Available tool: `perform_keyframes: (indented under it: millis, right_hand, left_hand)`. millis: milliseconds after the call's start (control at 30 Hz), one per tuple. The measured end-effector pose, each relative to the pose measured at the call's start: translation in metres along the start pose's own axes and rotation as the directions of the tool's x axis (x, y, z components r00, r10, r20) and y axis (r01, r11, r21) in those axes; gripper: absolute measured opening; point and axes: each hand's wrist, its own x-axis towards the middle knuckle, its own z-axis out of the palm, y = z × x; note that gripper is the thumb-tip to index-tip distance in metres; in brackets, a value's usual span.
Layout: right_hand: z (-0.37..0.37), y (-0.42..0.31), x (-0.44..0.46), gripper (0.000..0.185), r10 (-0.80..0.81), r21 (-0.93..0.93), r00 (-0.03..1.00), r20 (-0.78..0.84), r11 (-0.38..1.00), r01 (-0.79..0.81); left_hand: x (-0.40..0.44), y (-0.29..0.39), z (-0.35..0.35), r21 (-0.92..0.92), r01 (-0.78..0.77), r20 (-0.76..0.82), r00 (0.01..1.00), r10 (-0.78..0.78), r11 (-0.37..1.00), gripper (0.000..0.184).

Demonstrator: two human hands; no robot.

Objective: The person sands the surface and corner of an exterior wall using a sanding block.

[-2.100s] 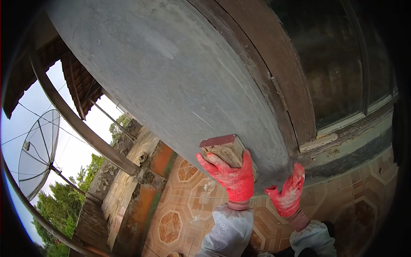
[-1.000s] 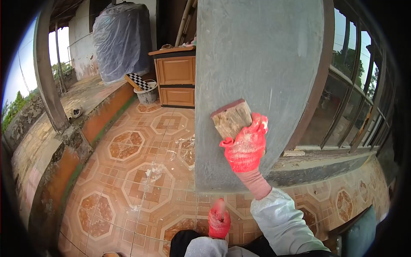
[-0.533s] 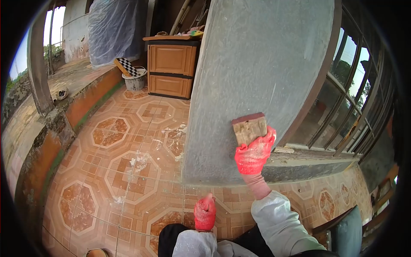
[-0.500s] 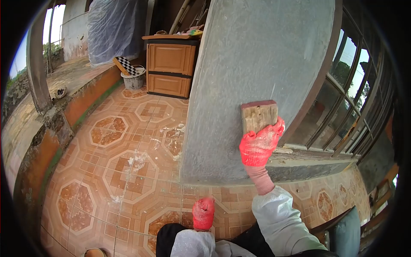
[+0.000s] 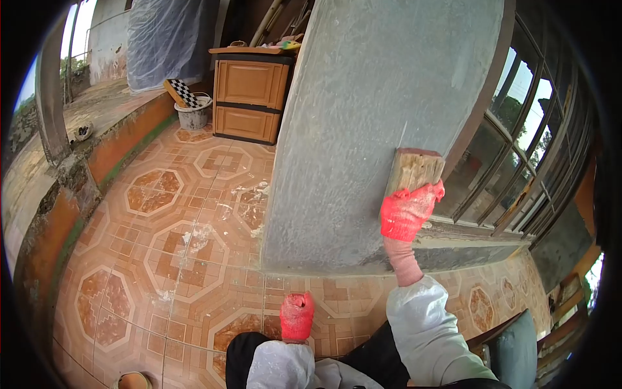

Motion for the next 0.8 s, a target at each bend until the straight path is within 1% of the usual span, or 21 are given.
perform_keyframes:
  millis: [67, 133, 167, 200, 233, 267, 300, 333, 367, 400, 433, 467, 500, 567, 633, 700, 767, 800]
  right_hand:
    - [0.001, 0.005, 0.009, 0.065, 0.083, -0.017, 0.997, 0.004, 0.996, -0.083]
    - [0.001, 0.007, 0.015, 0.067, 0.161, -0.023, 0.987, -0.01, 0.987, -0.162]
    - [0.003, 0.007, 0.019, 0.069, 0.192, -0.015, 0.981, -0.022, 0.981, -0.192]
    - [0.002, 0.01, -0.011, 0.073, 0.181, -0.085, 0.983, -0.001, 0.98, -0.181]
    - [0.0, 0.016, -0.056, 0.077, 0.175, -0.152, 0.984, 0.023, 0.974, -0.17]
    - [0.0, 0.028, -0.08, 0.077, 0.17, -0.136, 0.985, 0.023, 0.977, -0.165]
    - [-0.001, 0.042, -0.103, 0.079, 0.227, 0.084, 0.965, 0.128, 0.968, -0.238]
    - [-0.004, 0.039, -0.11, 0.082, 0.265, 0.283, 0.933, 0.244, 0.901, -0.33]
    - [0.001, 0.044, -0.103, 0.082, 0.268, 0.288, 0.931, 0.246, 0.897, -0.334]
    - [0.002, 0.04, -0.081, 0.074, 0.181, 0.097, 0.974, 0.137, 0.976, -0.195]
    - [0.003, 0.034, -0.059, 0.067, 0.091, -0.127, 0.996, 0.024, 0.988, -0.087]
    - [0.006, 0.035, -0.036, 0.065, 0.044, -0.237, 0.997, -0.056, 0.97, -0.056]
    - [0.013, 0.038, -0.009, 0.064, 0.038, -0.275, 0.994, -0.102, 0.959, -0.065]
    - [0.021, 0.047, 0.024, 0.061, 0.137, -0.17, 0.981, -0.14, 0.972, -0.16]
    - [0.023, 0.043, 0.014, 0.058, 0.225, -0.065, 0.963, -0.148, 0.969, -0.237]
    - [0.023, 0.04, -0.039, 0.055, 0.229, -0.03, 0.965, -0.131, 0.972, -0.235]
    - [0.016, 0.051, -0.113, 0.071, 0.175, 0.063, 0.984, -0.01, 0.983, -0.174]
    - [0.011, 0.056, -0.128, 0.071, 0.181, 0.064, 0.984, -0.005, 0.982, -0.18]
  left_hand:
    - [-0.004, 0.01, -0.003, -0.023, 0.051, 0.022, 0.998, -0.05, 0.998, 0.042]
    - [-0.006, 0.036, -0.016, -0.154, 0.116, 0.077, 0.991, -0.105, 0.981, 0.043]
    - [-0.003, 0.013, -0.007, -0.108, 0.082, 0.062, 0.995, -0.076, 0.991, 0.04]
    - [-0.005, 0.01, -0.006, -0.113, 0.08, 0.059, 0.996, -0.073, 0.99, 0.04]
    - [-0.007, 0.007, -0.007, -0.065, -0.004, 0.004, 1.0, 0.004, 0.998, 0.039]
    - [-0.004, 0.006, -0.009, -0.012, -0.088, -0.059, 0.994, 0.087, 0.996, 0.038]
    - [-0.004, 0.003, -0.01, -0.005, -0.089, -0.073, 0.993, 0.088, 0.996, 0.038]
    - [-0.006, 0.0, -0.011, 0.012, -0.058, -0.064, 0.996, 0.059, 0.998, 0.037]
    - [-0.005, -0.003, -0.011, 0.021, -0.029, -0.053, 0.998, 0.03, 0.999, 0.036]
    - [-0.003, 0.001, -0.012, 0.02, -0.028, -0.052, 0.998, 0.03, 0.999, 0.036]
    - [-0.003, 0.01, -0.014, -0.002, -0.016, -0.035, 0.999, 0.016, 1.0, 0.036]
    - [-0.002, 0.015, -0.013, -0.023, 0.003, -0.017, 1.0, -0.004, 1.0, 0.037]
    - [-0.001, 0.015, -0.01, -0.021, 0.018, -0.011, 1.0, -0.018, 1.0, 0.037]
    - [0.001, 0.014, -0.003, -0.126, 0.034, -0.022, 0.999, -0.038, 0.991, 0.045]
    - [0.002, 0.026, -0.011, -0.101, 0.037, 0.006, 0.999, -0.037, 0.994, 0.044]
    - [0.004, 0.025, -0.009, -0.077, 0.03, 0.019, 0.999, -0.029, 0.997, 0.043]
    - [0.003, 0.009, -0.002, -0.086, -0.081, -0.111, 0.991, 0.071, 0.993, 0.04]
    - [0.001, 0.006, -0.002, -0.08, -0.077, -0.111, 0.991, 0.068, 0.994, 0.04]
